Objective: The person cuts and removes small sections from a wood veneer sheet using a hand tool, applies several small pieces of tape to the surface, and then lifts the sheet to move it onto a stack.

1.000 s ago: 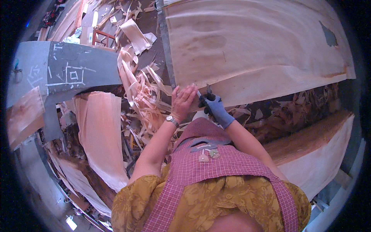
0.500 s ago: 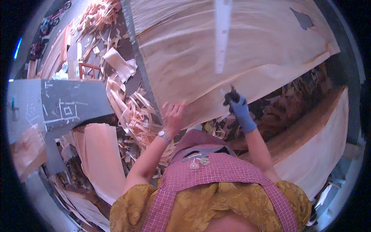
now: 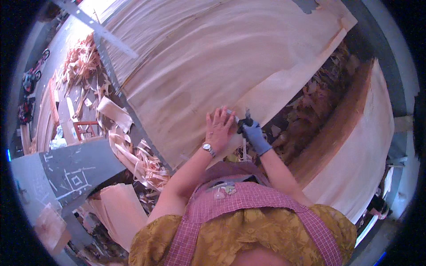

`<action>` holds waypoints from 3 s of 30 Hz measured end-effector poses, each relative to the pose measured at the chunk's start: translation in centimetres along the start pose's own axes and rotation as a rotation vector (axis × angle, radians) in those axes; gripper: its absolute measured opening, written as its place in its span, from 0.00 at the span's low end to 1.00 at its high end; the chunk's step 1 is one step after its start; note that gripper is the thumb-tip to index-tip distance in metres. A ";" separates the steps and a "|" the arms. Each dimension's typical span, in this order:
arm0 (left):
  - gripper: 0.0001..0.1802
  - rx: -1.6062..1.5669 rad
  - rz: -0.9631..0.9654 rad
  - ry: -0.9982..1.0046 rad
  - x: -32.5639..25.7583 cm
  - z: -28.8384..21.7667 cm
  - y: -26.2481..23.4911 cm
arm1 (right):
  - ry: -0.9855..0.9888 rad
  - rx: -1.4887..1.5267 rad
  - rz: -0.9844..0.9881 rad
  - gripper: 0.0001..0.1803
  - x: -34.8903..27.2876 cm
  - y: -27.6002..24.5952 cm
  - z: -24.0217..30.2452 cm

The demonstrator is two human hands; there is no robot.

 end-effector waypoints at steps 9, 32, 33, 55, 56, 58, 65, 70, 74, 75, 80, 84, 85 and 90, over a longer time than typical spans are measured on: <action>0.36 -0.094 -0.038 0.118 8.6 -6.0 -2.7 | -0.088 -0.107 -0.119 0.12 -4.2 -15.7 4.8; 0.38 0.060 -0.024 0.058 29.0 -17.1 1.3 | 0.001 0.025 0.134 0.14 21.3 -25.2 9.2; 0.37 0.138 -0.028 0.077 28.8 -16.5 2.6 | -0.012 -0.092 0.118 0.13 20.7 -24.8 9.6; 0.34 -0.132 -0.139 0.153 52.2 -28.9 -0.4 | -0.104 0.072 0.664 0.16 6.0 -33.2 33.3; 0.35 -0.163 -0.100 0.171 54.0 -31.0 0.7 | -0.109 0.087 0.612 0.19 7.3 -36.2 32.9; 0.37 -0.181 -0.092 0.185 57.8 -34.7 2.6 | -0.153 0.189 0.494 0.21 10.6 -42.8 31.1; 0.35 -0.123 0.097 0.124 68.6 -46.5 7.9 | -0.081 0.373 0.066 0.15 19.5 -69.5 20.1; 0.31 -0.020 0.335 0.041 72.5 -51.2 6.2 | -0.105 0.342 0.073 0.16 22.1 -82.0 26.5; 0.31 -0.066 0.080 0.089 78.9 -53.7 6.5 | 0.001 0.310 0.063 0.17 26.4 -87.7 29.7; 0.31 -0.080 0.002 0.131 81.0 -54.5 6.8 | -0.027 0.357 0.069 0.16 27.8 -88.4 30.3; 0.36 -0.333 -0.065 0.151 95.8 -59.3 12.3 | -0.039 0.444 0.029 0.15 35.5 -92.6 31.0; 0.33 -0.813 -0.286 0.063 109.7 -61.2 18.3 | 0.006 0.270 0.057 0.16 40.3 -98.1 33.0; 0.31 -1.170 -0.148 -0.115 113.0 -61.5 19.4 | 0.026 0.245 0.036 0.16 41.2 -99.3 33.7; 0.27 -1.583 0.371 -0.342 118.7 -64.8 18.5 | 0.188 0.356 -0.067 0.16 42.6 -103.8 37.8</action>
Point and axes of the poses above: each hand's wrist, its own x-axis towards the middle knuckle, its own y-axis out of the palm, z = x × y, the point moved 5 cm from there along x, towards the middle knuckle, and after that the axes turned 7 degrees about x, right-handed, at the moved point
